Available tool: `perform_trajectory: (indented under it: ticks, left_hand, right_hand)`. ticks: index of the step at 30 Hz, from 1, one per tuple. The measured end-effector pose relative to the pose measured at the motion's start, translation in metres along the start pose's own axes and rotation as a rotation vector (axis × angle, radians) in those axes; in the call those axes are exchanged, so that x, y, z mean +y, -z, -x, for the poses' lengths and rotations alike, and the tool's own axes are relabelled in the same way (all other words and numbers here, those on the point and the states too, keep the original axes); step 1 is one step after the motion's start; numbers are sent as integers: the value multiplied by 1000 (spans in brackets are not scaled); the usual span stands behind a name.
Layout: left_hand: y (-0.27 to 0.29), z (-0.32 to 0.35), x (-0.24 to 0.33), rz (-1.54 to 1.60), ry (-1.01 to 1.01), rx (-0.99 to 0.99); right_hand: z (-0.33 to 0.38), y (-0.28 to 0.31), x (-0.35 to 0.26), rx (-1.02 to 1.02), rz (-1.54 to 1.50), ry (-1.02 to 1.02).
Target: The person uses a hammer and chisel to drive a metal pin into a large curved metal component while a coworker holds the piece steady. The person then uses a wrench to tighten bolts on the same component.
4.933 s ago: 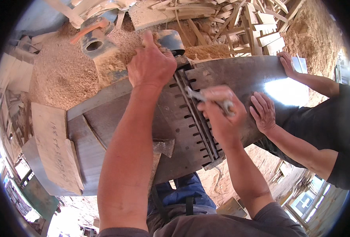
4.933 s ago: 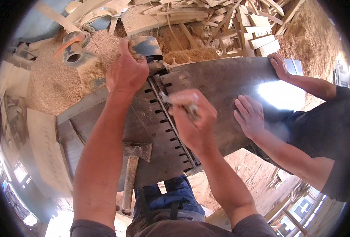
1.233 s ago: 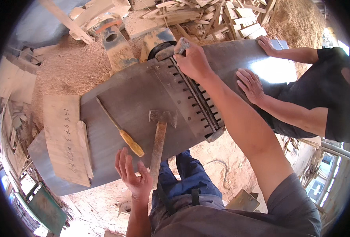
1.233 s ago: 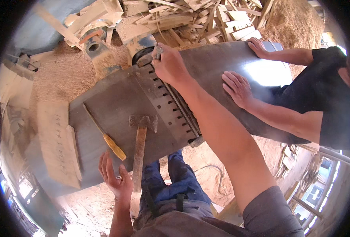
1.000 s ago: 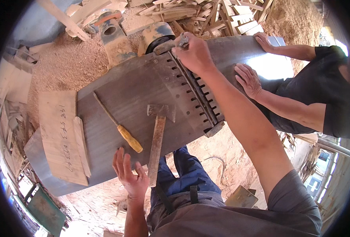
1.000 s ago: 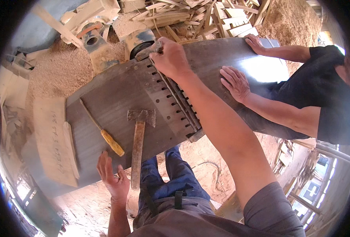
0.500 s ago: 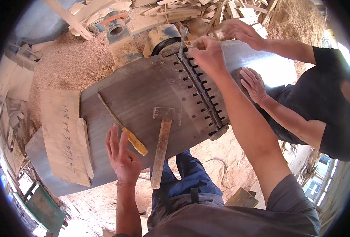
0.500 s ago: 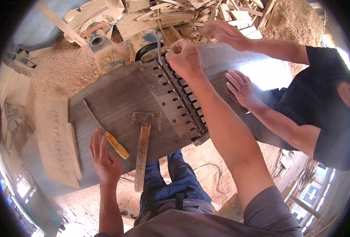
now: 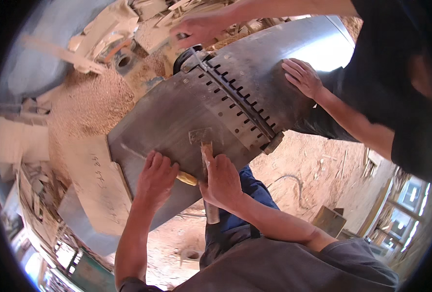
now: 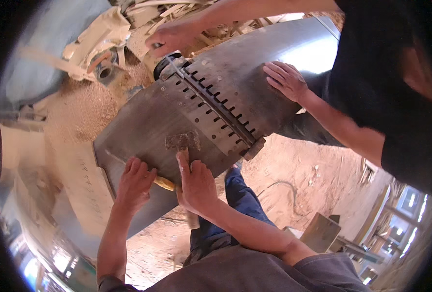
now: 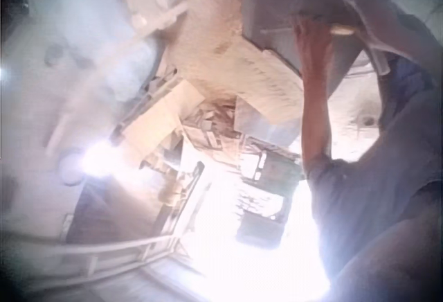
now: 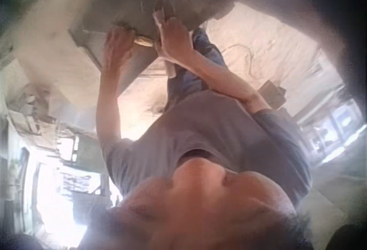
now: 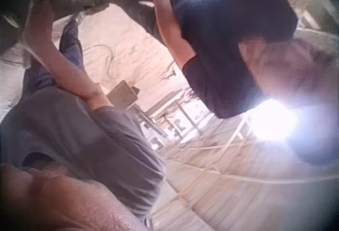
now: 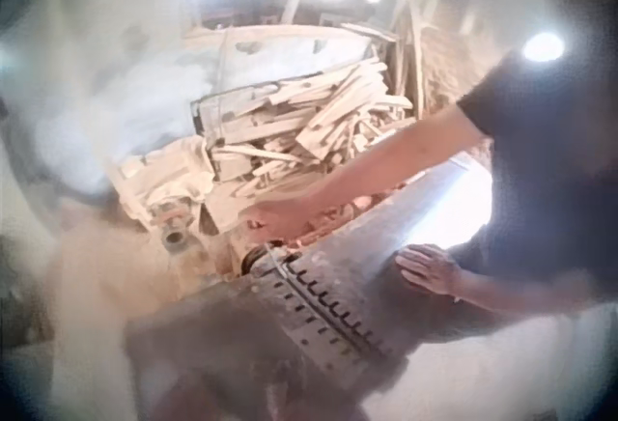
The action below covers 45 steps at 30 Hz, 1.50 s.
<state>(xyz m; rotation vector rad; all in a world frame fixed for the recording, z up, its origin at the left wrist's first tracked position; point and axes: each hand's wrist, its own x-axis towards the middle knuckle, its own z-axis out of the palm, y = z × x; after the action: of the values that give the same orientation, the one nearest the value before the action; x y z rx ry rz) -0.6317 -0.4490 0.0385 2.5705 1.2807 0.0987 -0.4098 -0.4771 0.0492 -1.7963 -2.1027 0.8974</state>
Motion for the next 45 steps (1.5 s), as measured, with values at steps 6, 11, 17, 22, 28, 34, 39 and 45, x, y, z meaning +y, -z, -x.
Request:
perform_trajectory:
  ticks: [6,11,17,22,28,34,39,45]
  left_hand:
    - [8,-7,1,-24,-30,-87]
    - [5,22,2,234,126,-30]
    - [32,32,91,513,192,52]
    - [36,-1,181,694,167,-96]
    - [34,-83,264,574,-442,-82]
    - [-16,-137,271,471,-685,-58]
    - [-24,-171,263,490,-703,-94]
    - [-31,-195,243,536,-635,-13]
  right_hand:
    - [27,8,20,123,11,-223]
    - [64,47,46,-160,-215,-541]
    - [196,58,75,171,-667,-592]
    - [262,39,78,325,-1067,-906]
    - [335,-33,90,626,-1260,-1222]
    - [331,-72,105,653,-1277,-1379]
    - [290,-72,106,757,-1423,-1412]
    - [248,-56,100,756,-1476,-1352]
